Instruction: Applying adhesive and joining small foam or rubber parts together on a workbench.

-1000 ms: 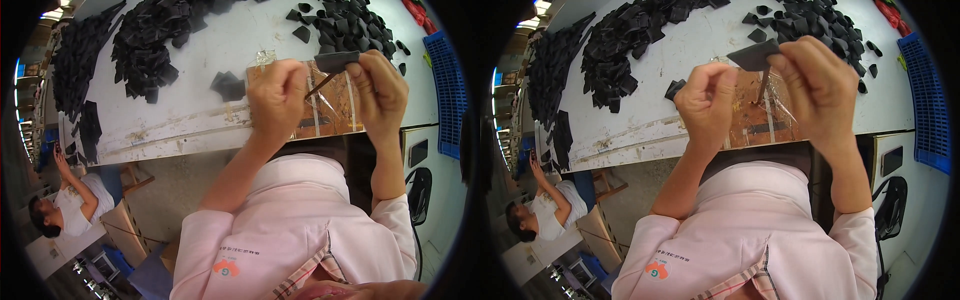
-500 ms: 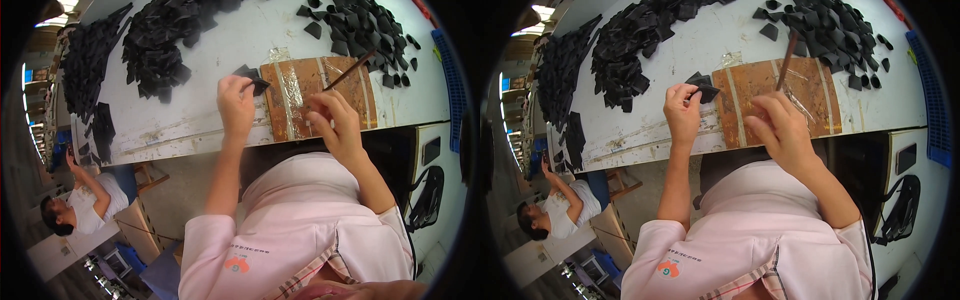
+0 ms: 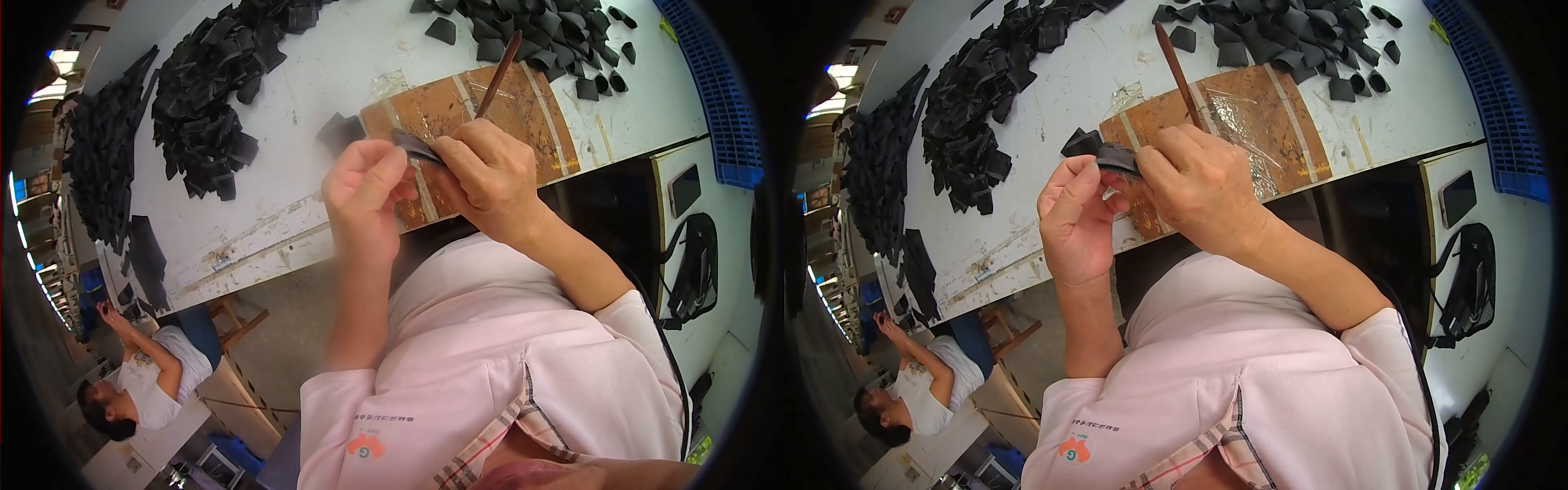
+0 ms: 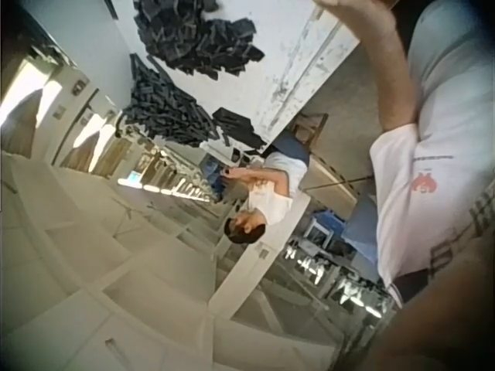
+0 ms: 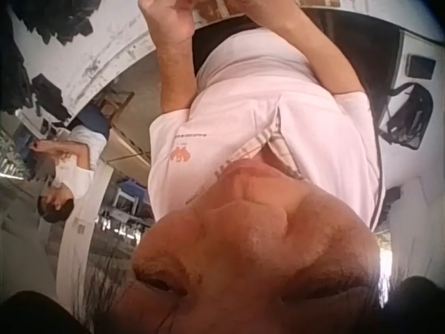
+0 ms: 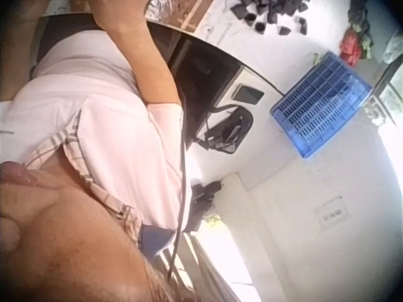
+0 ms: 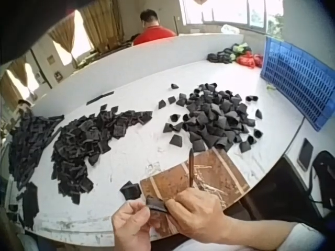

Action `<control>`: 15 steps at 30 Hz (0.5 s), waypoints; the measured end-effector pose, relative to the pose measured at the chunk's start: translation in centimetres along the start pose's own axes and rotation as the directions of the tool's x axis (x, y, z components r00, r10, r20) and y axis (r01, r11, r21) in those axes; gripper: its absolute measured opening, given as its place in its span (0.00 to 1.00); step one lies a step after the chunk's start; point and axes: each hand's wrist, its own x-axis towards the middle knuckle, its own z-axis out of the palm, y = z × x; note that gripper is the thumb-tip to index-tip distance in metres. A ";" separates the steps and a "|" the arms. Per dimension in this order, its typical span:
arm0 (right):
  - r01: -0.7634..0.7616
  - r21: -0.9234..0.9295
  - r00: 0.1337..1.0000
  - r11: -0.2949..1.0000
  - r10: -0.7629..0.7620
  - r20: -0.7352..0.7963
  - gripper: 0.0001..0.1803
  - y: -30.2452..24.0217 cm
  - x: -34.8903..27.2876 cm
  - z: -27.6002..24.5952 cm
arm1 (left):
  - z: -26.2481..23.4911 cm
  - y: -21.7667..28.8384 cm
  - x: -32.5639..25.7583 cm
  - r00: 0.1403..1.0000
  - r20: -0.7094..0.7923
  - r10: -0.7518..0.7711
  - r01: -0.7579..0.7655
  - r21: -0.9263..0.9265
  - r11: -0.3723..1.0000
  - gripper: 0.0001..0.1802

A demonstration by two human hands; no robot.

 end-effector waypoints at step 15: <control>0.121 -0.221 0.992 0.968 -0.114 0.045 0.09 0.1 -1.2 0.3 | 0.7 -0.5 -0.5 0.999 -0.037 0.023 -0.018 0.136 0.991 0.06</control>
